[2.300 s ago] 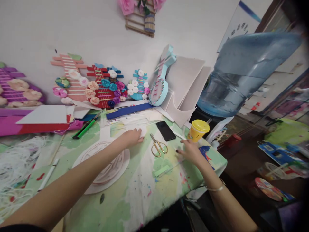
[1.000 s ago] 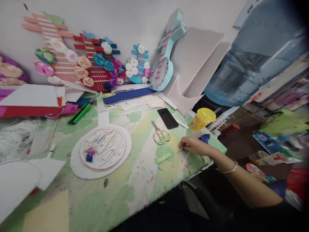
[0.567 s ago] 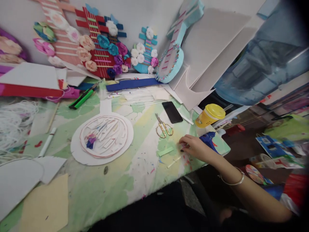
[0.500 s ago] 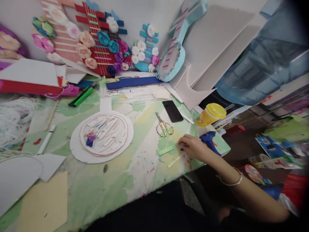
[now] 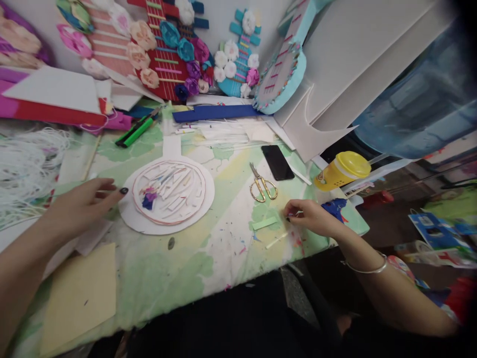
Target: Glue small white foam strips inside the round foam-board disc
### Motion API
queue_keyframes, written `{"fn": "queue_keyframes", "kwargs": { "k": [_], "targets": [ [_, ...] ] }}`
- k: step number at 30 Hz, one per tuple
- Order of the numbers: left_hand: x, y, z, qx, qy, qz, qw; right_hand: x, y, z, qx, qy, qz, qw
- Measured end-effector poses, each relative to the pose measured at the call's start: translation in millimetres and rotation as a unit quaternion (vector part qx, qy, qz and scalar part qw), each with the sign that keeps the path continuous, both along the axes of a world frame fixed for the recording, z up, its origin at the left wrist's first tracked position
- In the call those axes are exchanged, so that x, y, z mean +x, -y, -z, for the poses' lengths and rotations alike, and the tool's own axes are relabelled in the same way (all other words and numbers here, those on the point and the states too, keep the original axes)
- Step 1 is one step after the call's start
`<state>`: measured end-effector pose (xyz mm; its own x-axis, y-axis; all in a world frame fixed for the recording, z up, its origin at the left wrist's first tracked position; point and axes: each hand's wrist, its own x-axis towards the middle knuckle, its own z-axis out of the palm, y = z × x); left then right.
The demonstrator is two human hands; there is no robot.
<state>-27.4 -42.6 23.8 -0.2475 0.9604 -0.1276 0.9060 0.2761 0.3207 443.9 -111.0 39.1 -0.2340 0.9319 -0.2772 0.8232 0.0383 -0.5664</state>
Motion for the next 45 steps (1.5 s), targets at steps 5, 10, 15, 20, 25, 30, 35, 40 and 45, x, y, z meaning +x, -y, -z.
{"fn": "queue_keyframes", "kwargs": {
  "k": [5,10,15,20,25,30,35,40,45],
  "targets": [
    [20,-11,-6.5,-0.015,0.106,0.049,0.993,-14,-6,-15.1,-0.020,-0.025,-0.002,0.999],
    [47,-8,-2.5,-0.012,0.125,0.136,0.983,-39,-20,-37.3,-0.031,-0.060,-0.052,0.996],
    [62,-1,-0.5,0.017,0.106,0.165,0.980,-75,-46,-48.9,0.011,-0.075,-0.111,0.991],
    [62,4,5.0,0.052,0.129,0.195,0.971,-124,-74,-39.3,0.001,-0.144,-0.109,0.984],
    [60,5,10.4,0.074,0.147,0.184,0.969,-160,-91,-20.6,0.046,-0.124,-0.079,0.988],
    [59,4,17.9,0.099,0.130,0.191,0.968,-163,-95,-20.3,0.078,-0.072,-0.068,0.992],
    [60,4,21.0,0.112,0.112,0.197,0.967,-149,-97,-22.3,0.103,-0.064,-0.060,0.991],
    [61,4,21.4,0.112,0.108,0.198,0.968,-141,-98,-21.4,0.104,-0.095,-0.057,0.988],
    [62,4,21.8,0.114,0.086,0.206,0.968,-140,-96,-28.9,0.120,-0.098,-0.067,0.986]
  ]
}}
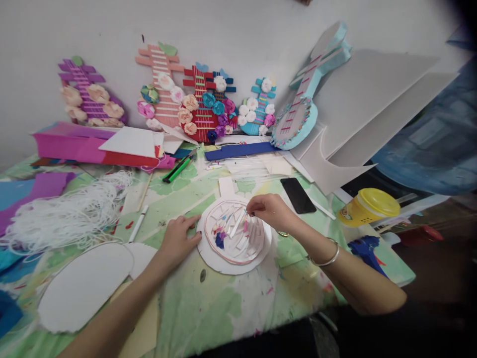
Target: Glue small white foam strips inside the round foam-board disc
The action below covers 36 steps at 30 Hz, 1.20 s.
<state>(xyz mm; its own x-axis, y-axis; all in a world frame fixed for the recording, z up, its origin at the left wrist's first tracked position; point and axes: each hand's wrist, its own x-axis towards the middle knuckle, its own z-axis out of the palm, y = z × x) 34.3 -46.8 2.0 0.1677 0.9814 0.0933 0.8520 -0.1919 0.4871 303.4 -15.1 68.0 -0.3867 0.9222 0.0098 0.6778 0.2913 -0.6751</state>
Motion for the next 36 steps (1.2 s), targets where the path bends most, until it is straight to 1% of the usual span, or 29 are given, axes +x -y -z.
{"fn": "queue_keyframes", "kwargs": {
  "k": [6,8,11,13,16,17,20,23,24,25,26,27,28,29,31,32,34,36],
  "targets": [
    [2,0,3.6,0.023,-0.023,-0.003,0.999,-4,1,-9.9,0.037,0.046,-0.014,0.998],
    [2,0,4.3,0.033,-0.018,-0.004,0.999,-5,1,-11.5,0.042,0.039,-0.027,0.998],
    [2,0,3.7,0.043,-0.006,-0.002,0.999,-7,1,-11.5,0.050,-0.010,-0.054,0.997],
    [1,0,2.7,0.043,-0.003,0.000,0.999,-8,2,-11.4,0.022,-0.070,-0.070,0.995],
    [0,-1,3.2,0.040,-0.005,0.003,0.999,-9,4,-14.1,-0.058,-0.149,-0.090,0.983],
    [0,-2,4.3,0.041,-0.006,0.004,0.999,-9,5,-15.9,-0.071,-0.163,-0.086,0.980],
    [-2,-2,9.0,0.057,0.005,0.003,0.998,-10,6,-20.8,-0.066,-0.180,-0.048,0.980],
    [-1,1,8.1,0.119,0.040,-0.034,0.991,-9,5,-21.7,-0.066,-0.165,-0.025,0.984],
    [1,3,4.9,0.149,0.052,-0.043,0.987,-9,4,-20.9,-0.074,-0.163,-0.025,0.983],
    [5,5,0.2,0.174,0.064,-0.039,0.982,-9,4,-19.8,-0.087,-0.168,-0.027,0.982],
    [10,7,-6.0,0.190,0.078,-0.024,0.978,-9,4,-18.6,-0.103,-0.182,-0.030,0.977],
    [17,9,-13.1,0.185,0.099,0.009,0.978,-9,4,-17.6,-0.121,-0.202,-0.034,0.971],
    [25,11,-20.8,0.163,0.125,0.050,0.978,-9,5,-16.8,-0.139,-0.223,-0.040,0.964],
    [33,12,-28.5,0.127,0.154,0.074,0.977,-10,7,-16.4,-0.154,-0.243,-0.046,0.957],
    [51,12,-42.6,0.038,0.212,0.088,0.972,-11,10,-17.1,-0.171,-0.279,-0.061,0.943],
    [59,11,-48.3,0.008,0.242,0.095,0.965,-12,12,-18.0,-0.176,-0.292,-0.071,0.938],
    [72,7,-56.4,-0.023,0.296,0.114,0.948,-12,16,-20.4,-0.180,-0.308,-0.086,0.930],
    [78,5,-60.1,-0.035,0.330,0.122,0.935,-10,18,-22.9,-0.185,-0.317,-0.089,0.926]
  ]
}}
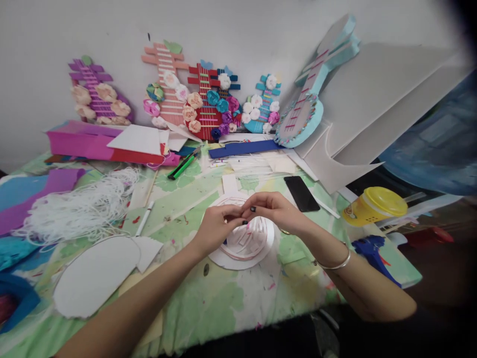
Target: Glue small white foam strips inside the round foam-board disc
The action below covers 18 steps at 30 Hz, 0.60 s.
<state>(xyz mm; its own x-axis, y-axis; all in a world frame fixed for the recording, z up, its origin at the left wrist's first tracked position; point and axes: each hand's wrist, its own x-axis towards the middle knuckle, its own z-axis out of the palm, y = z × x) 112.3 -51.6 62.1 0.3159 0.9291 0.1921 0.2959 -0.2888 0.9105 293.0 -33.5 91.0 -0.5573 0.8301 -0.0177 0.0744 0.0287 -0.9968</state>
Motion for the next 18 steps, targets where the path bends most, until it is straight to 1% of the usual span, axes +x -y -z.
{"fn": "queue_keyframes", "kwargs": {
  "k": [4,7,9,11,12,13,15,18],
  "targets": [
    [1,-1,2.4,-0.023,0.005,-0.023,0.999,8,4,-5.7,-0.001,-0.004,0.020,1.000],
    [-1,0,7.6,-0.015,-0.019,-0.040,0.999,20,8,-12.1,0.013,0.004,0.044,0.999],
    [-2,-2,10.9,-0.004,-0.038,-0.050,0.998,32,10,-16.1,0.036,0.025,0.068,0.997],
    [-3,-4,14.0,0.012,-0.062,-0.053,0.997,47,14,-17.7,0.087,0.085,0.103,0.987],
    [-3,-6,15.5,0.023,-0.077,-0.052,0.995,55,17,-17.2,0.123,0.138,0.116,0.976],
    [-4,-7,16.9,0.037,-0.093,-0.051,0.994,63,20,-15.7,0.152,0.194,0.110,0.963],
    [-5,-8,19.6,0.067,-0.122,-0.052,0.989,78,29,-9.8,0.178,0.291,0.076,0.937],
    [-5,-8,23.0,0.086,-0.156,-0.047,0.983,95,47,2.2,0.181,0.397,-0.005,0.900]
  ]
}}
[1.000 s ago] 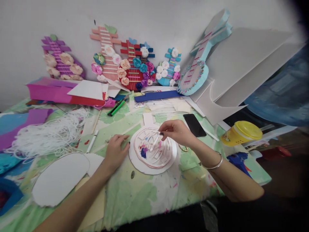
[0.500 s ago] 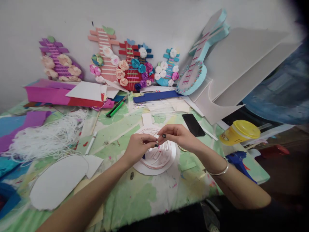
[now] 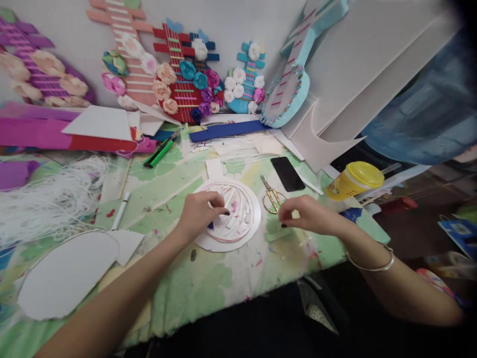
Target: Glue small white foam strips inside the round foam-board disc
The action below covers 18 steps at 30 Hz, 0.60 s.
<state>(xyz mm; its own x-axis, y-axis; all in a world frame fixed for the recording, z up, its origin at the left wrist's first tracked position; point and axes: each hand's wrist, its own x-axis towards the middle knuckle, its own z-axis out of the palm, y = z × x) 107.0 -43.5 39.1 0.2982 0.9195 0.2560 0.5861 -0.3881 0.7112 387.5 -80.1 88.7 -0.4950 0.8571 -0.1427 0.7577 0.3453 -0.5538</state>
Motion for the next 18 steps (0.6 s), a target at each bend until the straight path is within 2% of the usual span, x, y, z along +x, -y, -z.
{"fn": "queue_keyframes", "kwargs": {
  "k": [2,4,7,10,14,18],
  "targets": [
    [0,-1,1.8,0.002,-0.024,0.016,1.000,5,13,7.5,-0.017,0.043,-0.039,0.998],
    [1,-2,3.2,0.016,-0.042,0.046,0.998,6,26,13.8,-0.025,0.047,-0.067,0.996],
    [1,-4,3.9,0.045,-0.058,0.089,0.993,-2,43,22.2,-0.011,0.035,-0.073,0.997],
    [-1,1,2.6,0.069,-0.062,0.085,0.992,-16,56,31.1,0.017,0.056,-0.032,0.998],
    [-6,14,0.4,0.091,-0.069,0.062,0.991,-35,67,43.8,0.047,0.148,0.060,0.986],
    [-11,21,1.4,0.105,-0.077,0.062,0.990,-44,69,53.4,0.009,0.122,0.086,0.989]
  ]
}}
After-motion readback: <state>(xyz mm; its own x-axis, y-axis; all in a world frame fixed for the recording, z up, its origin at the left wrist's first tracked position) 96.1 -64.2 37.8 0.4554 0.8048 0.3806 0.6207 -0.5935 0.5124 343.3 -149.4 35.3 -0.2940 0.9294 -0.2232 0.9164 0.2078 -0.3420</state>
